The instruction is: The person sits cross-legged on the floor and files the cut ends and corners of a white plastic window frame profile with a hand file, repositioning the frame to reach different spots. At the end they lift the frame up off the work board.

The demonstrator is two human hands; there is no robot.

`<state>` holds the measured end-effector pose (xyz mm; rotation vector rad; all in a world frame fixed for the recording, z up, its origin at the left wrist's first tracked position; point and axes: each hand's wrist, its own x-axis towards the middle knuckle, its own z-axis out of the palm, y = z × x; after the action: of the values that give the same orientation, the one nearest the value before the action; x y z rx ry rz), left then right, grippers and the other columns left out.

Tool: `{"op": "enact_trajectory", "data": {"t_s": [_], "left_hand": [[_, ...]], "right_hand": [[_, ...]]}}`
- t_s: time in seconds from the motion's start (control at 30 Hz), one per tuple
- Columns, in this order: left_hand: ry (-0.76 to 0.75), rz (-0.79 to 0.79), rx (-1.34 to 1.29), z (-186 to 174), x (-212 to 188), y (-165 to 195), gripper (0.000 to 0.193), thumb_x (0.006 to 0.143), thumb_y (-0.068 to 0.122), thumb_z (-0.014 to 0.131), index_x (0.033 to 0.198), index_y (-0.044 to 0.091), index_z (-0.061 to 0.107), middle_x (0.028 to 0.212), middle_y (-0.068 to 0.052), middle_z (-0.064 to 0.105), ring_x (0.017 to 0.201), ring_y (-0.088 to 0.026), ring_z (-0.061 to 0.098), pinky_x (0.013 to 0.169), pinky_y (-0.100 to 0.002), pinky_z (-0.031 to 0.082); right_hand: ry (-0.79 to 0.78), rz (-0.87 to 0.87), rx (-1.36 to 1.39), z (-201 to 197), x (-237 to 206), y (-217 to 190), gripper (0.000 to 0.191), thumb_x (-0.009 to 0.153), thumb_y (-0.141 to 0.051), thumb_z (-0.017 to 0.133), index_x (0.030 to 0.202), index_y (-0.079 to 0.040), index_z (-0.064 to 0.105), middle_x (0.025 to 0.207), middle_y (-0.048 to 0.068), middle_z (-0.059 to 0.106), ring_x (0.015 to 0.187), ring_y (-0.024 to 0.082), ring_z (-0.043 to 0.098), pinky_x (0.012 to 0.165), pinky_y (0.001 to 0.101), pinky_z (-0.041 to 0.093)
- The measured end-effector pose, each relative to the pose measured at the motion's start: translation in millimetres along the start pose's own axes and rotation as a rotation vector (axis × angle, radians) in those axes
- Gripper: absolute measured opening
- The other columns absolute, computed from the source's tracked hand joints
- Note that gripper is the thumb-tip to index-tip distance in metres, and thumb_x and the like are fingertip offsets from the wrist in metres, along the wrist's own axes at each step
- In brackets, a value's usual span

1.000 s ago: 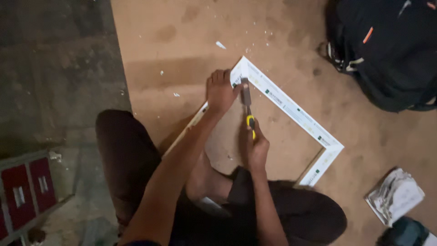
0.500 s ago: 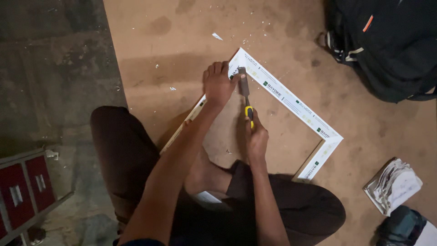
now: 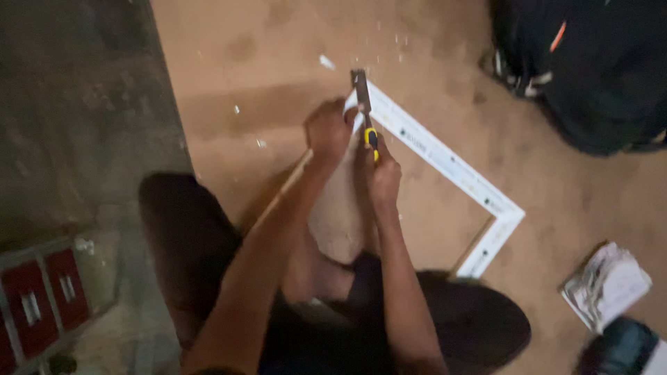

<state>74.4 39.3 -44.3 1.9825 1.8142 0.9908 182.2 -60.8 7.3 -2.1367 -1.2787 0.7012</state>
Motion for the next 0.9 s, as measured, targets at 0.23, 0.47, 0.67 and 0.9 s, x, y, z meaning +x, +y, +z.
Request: {"op": "enact_trajectory", "data": {"t_s": [0.23, 0.47, 0.67, 0.9], "left_hand": [[0.112, -0.063, -0.064, -12.4, 13.2, 11.8, 0.028, 0.088, 0.04, 0.076, 0.094, 0.012, 0.075, 0.093, -0.008, 0.074, 0.085, -0.03, 0.071, 0.074, -0.043, 0.057], [0.081, -0.016, -0.06, -9.7, 4.0, 8.0, 0.039, 0.082, 0.046, 0.082, 0.096, 0.01, 0.075, 0.089, -0.008, 0.072, 0.083, -0.029, 0.07, 0.071, -0.042, 0.057], [0.024, 0.032, -0.033, -18.7, 8.8, 8.4, 0.045, 0.073, 0.042, 0.084, 0.101, 0.008, 0.074, 0.092, -0.007, 0.07, 0.085, -0.026, 0.07, 0.071, -0.041, 0.057], [-0.021, 0.029, -0.036, -13.0, 4.3, 2.0, 0.06, 0.07, 0.052, 0.086, 0.103, 0.004, 0.073, 0.093, -0.009, 0.07, 0.086, -0.029, 0.07, 0.072, -0.042, 0.058]], "right_hand": [[0.106, -0.119, 0.18, -2.8, -7.6, 18.2, 0.045, 0.102, -0.03, 0.063, 0.141, -0.008, 0.062, 0.114, 0.029, 0.072, 0.106, 0.029, 0.074, 0.087, 0.0374, 0.055], [0.049, 0.154, 0.128, -24.5, -82.1, 41.2, 0.048, 0.101, -0.028, 0.061, 0.146, -0.01, 0.061, 0.072, 0.018, 0.054, 0.065, 0.011, 0.042, 0.059, 0.0328, 0.046], [0.023, 0.159, 0.141, -29.3, -71.9, 1.1, 0.051, 0.1, -0.034, 0.059, 0.144, -0.008, 0.06, 0.058, 0.011, 0.045, 0.055, 0.01, 0.039, 0.049, 0.0343, 0.039], [-0.011, 0.129, 0.092, -36.3, -74.2, -16.1, 0.055, 0.101, -0.043, 0.055, 0.142, -0.007, 0.06, 0.054, 0.015, 0.048, 0.05, 0.014, 0.046, 0.048, 0.0392, 0.04]]}}
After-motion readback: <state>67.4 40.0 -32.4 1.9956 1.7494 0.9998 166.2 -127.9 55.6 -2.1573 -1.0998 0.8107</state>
